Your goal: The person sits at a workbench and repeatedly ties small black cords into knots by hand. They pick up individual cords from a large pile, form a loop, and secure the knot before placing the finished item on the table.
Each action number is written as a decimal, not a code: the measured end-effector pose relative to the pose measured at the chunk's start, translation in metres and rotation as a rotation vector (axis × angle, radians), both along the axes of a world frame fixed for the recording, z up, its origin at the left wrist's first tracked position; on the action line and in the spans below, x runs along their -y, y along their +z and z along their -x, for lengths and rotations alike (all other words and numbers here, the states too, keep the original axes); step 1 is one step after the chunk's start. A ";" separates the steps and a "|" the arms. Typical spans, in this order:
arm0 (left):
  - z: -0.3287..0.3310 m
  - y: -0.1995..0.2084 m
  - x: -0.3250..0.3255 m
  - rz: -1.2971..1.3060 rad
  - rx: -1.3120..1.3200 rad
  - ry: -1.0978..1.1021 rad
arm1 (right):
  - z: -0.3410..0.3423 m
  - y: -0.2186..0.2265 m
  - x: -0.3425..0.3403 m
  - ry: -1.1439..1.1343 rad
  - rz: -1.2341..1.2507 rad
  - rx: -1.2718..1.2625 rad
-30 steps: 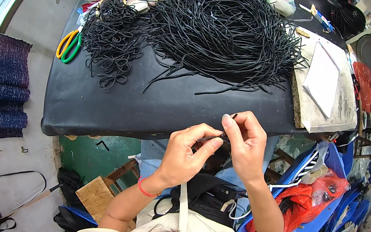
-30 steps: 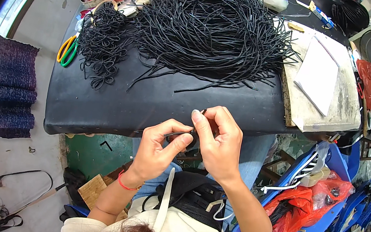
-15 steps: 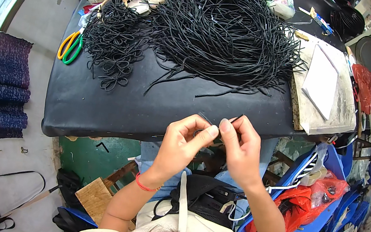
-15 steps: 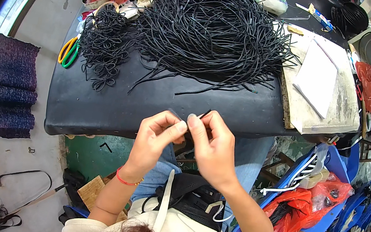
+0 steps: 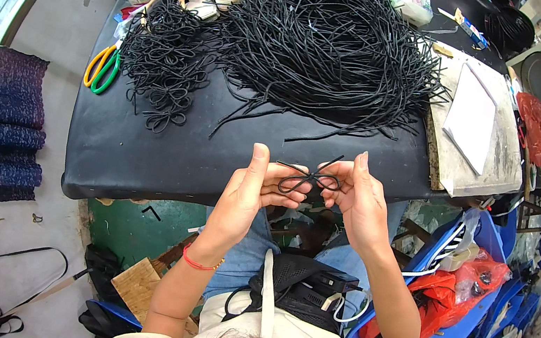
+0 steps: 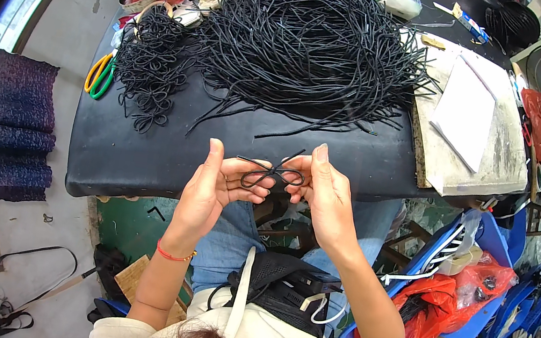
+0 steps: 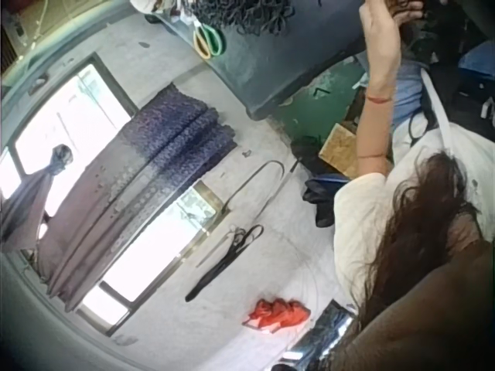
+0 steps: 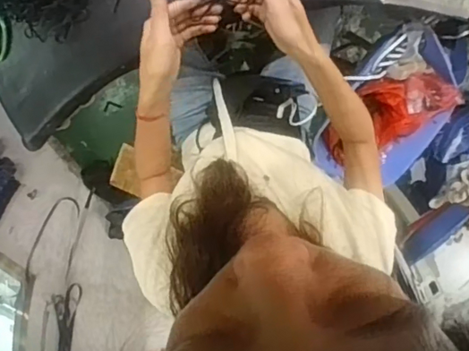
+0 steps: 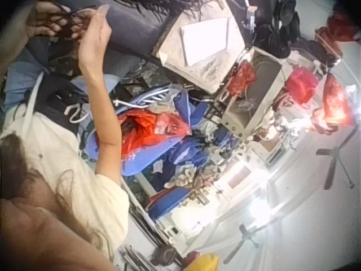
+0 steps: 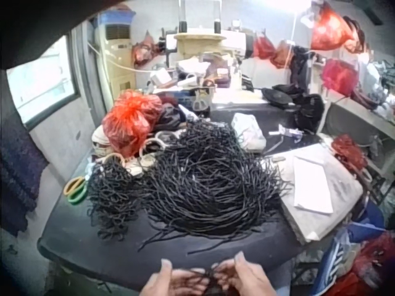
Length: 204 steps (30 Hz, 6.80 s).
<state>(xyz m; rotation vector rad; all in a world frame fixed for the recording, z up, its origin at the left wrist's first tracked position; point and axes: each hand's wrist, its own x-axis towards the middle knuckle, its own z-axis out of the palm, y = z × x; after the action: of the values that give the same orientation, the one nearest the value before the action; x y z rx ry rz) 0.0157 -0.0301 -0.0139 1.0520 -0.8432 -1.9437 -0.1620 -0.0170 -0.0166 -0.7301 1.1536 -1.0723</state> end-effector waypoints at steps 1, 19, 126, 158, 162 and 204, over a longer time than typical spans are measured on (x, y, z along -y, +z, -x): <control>0.000 -0.001 0.000 -0.007 -0.007 0.006 | 0.000 0.000 0.000 0.002 0.004 0.001; -0.088 -0.005 0.053 0.851 1.834 0.879 | 0.003 -0.019 0.056 0.117 0.995 -1.372; 0.008 0.013 -0.021 0.387 0.219 0.042 | -0.011 0.022 -0.012 0.100 0.733 -0.914; 0.015 0.013 -0.025 0.308 0.179 -0.124 | -0.015 0.020 -0.012 -0.108 0.275 -0.203; 0.024 0.009 -0.034 0.383 0.252 -0.097 | -0.007 0.010 -0.005 -0.129 0.242 -0.225; 0.014 0.016 -0.014 0.194 -0.111 -0.094 | -0.017 0.034 -0.007 0.038 0.325 -0.250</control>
<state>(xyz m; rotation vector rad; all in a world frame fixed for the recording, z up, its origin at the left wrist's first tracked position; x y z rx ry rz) 0.0021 -0.0160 0.0019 0.7964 -1.0112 -1.9338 -0.1447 -0.0097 0.0173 -1.1634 1.1819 -1.1743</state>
